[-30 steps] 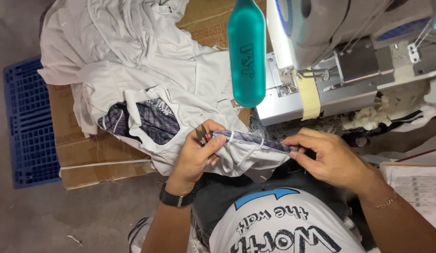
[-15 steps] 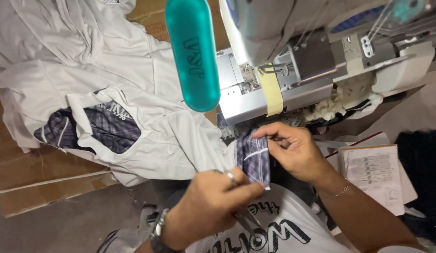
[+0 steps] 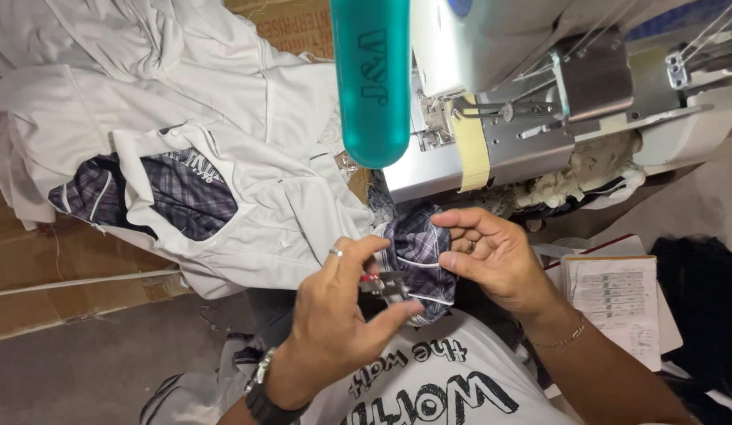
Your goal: Trimming loose threads from a garment using small thread clippers at a sewing workstation.
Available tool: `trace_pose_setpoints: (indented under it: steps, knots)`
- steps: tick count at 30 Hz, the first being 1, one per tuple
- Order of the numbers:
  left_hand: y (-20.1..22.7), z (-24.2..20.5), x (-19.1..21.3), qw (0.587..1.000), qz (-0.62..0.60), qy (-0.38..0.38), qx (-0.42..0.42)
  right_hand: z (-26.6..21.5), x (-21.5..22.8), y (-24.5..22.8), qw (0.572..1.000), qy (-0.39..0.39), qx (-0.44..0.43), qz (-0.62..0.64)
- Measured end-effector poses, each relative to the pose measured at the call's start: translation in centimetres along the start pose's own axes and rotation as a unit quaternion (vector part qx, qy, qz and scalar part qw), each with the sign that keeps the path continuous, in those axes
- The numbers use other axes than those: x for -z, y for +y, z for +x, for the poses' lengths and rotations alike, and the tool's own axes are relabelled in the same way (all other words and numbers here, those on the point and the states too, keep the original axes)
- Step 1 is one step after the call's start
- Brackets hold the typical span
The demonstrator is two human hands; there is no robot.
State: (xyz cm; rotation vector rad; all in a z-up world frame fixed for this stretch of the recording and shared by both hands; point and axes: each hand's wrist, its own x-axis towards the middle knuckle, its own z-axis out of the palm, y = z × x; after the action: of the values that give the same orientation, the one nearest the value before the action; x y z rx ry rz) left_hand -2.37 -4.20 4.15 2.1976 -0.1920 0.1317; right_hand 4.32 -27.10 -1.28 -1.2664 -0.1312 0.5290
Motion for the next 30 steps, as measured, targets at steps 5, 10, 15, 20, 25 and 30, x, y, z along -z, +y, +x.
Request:
trace_pose_setpoints:
  steps: [5,10,15,20,25,30]
  knots:
    - [0.0,0.2,0.4,0.999,0.027,-0.035,0.021,-0.2,-0.2,-0.3,1.000,-0.010,-0.009,-0.004]
    - [-0.1,0.4,0.0,0.999,0.021,-0.042,0.003,0.0,-0.2,-1.1,0.999,-0.023,-0.013,-0.023]
    - [-0.5,0.2,-0.6,0.997,0.073,-0.024,-0.029,0.1,0.0,-1.0,0.998,-0.025,-0.015,-0.055]
    - [-0.2,-0.1,-0.9,0.991,0.111,0.002,-0.075,0.0,-0.1,-1.0,0.999,-0.032,-0.020,-0.019]
    - [0.0,-0.3,-1.2,0.987,0.137,0.020,-0.082,-0.1,-0.5,-1.5,0.999,-0.029,-0.020,-0.031]
    - [0.1,-0.2,-1.2,0.989,0.125,0.006,-0.073,-0.3,-0.5,-1.4,0.998,-0.015,-0.018,-0.054]
